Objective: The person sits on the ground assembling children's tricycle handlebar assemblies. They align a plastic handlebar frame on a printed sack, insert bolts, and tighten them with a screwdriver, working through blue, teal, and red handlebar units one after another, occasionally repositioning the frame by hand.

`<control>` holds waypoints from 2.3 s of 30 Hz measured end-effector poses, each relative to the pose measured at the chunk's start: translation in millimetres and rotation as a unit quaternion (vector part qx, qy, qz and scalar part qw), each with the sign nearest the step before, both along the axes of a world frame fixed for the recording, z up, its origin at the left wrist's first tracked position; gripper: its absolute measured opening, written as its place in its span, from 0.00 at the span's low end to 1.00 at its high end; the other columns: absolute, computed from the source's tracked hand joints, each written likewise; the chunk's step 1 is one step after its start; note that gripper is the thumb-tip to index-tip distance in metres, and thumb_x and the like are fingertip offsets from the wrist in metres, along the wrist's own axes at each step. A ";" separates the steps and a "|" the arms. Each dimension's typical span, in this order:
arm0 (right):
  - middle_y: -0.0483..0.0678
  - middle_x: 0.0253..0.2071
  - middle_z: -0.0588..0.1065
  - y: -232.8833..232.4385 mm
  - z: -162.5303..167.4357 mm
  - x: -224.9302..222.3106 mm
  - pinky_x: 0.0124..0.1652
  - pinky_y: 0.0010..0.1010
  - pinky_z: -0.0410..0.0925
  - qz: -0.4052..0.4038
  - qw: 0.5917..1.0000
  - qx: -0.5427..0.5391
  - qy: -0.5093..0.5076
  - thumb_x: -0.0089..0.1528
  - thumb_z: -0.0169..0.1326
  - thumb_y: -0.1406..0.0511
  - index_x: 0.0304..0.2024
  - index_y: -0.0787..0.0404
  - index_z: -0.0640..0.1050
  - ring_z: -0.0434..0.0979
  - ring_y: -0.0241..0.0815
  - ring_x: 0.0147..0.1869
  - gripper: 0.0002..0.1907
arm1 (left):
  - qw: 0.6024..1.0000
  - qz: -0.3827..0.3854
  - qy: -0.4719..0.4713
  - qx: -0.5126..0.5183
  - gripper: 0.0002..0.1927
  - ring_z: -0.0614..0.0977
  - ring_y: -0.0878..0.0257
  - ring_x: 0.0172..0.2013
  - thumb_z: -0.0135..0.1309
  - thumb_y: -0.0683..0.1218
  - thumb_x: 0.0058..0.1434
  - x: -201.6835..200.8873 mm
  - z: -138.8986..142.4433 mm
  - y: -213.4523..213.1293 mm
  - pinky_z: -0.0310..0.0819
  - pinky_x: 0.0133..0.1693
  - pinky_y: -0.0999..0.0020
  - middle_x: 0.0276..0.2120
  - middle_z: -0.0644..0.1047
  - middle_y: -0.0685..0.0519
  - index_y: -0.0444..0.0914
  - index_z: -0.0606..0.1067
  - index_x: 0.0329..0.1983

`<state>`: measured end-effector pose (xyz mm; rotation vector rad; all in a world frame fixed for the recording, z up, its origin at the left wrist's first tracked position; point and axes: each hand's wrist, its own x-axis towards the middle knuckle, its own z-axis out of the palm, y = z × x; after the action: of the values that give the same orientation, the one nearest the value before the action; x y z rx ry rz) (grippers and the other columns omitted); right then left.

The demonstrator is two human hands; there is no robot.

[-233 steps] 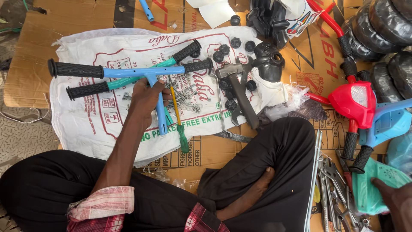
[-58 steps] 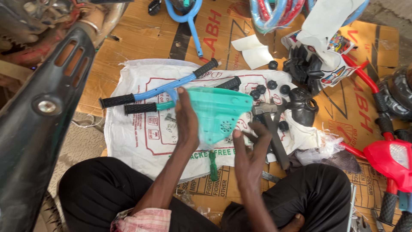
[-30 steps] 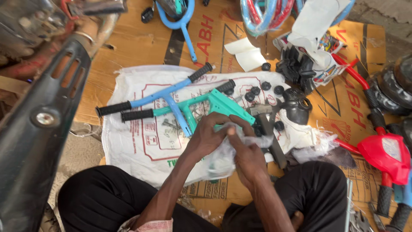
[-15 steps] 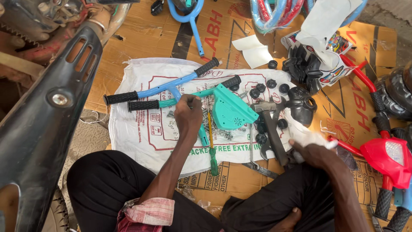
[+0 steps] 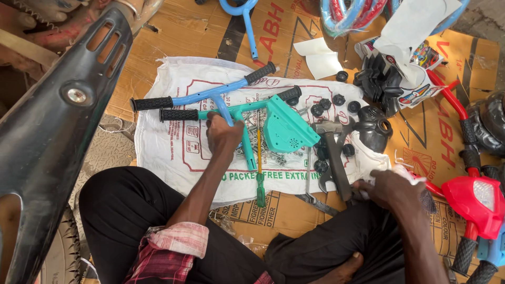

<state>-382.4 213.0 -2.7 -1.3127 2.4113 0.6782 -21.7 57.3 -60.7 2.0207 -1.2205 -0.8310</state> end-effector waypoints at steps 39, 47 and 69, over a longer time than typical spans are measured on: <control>0.48 0.42 0.73 -97.6 -69.5 154.6 0.38 0.35 0.71 -0.396 0.596 -0.322 -0.620 0.54 0.67 0.58 0.51 0.66 0.76 0.71 0.40 0.46 0.28 | 0.995 -0.066 0.065 -0.022 0.26 0.81 0.46 0.36 0.64 0.52 0.54 -3.2 3.3 -5.7 0.75 0.40 0.52 0.35 0.79 0.38 0.30 0.71 0.47; 0.47 0.40 0.74 -112.1 -69.1 167.6 0.38 0.32 0.68 -0.352 0.634 -0.294 -0.623 0.53 0.68 0.54 0.51 0.62 0.77 0.71 0.38 0.42 0.29 | 0.844 -0.032 0.535 -0.009 0.09 0.74 0.67 0.23 0.57 0.45 0.59 19.6 17.6 -9.4 0.68 0.24 0.73 0.25 0.76 0.51 0.33 0.76 0.33; 0.56 0.45 0.73 -93.2 -37.6 186.1 0.37 0.49 0.69 -0.371 0.564 -0.323 -0.663 0.59 0.60 0.65 0.52 0.63 0.73 0.73 0.53 0.44 0.20 | 0.866 -0.233 0.442 0.018 0.24 0.74 0.66 0.19 0.43 0.52 0.71 -30.3 50.6 58.4 0.69 0.20 0.70 0.26 0.72 0.54 0.32 0.63 0.63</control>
<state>-196.2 119.8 -40.3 -0.3582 1.4411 -1.1677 -52.0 115.7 -10.1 1.0728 -1.1052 -1.7630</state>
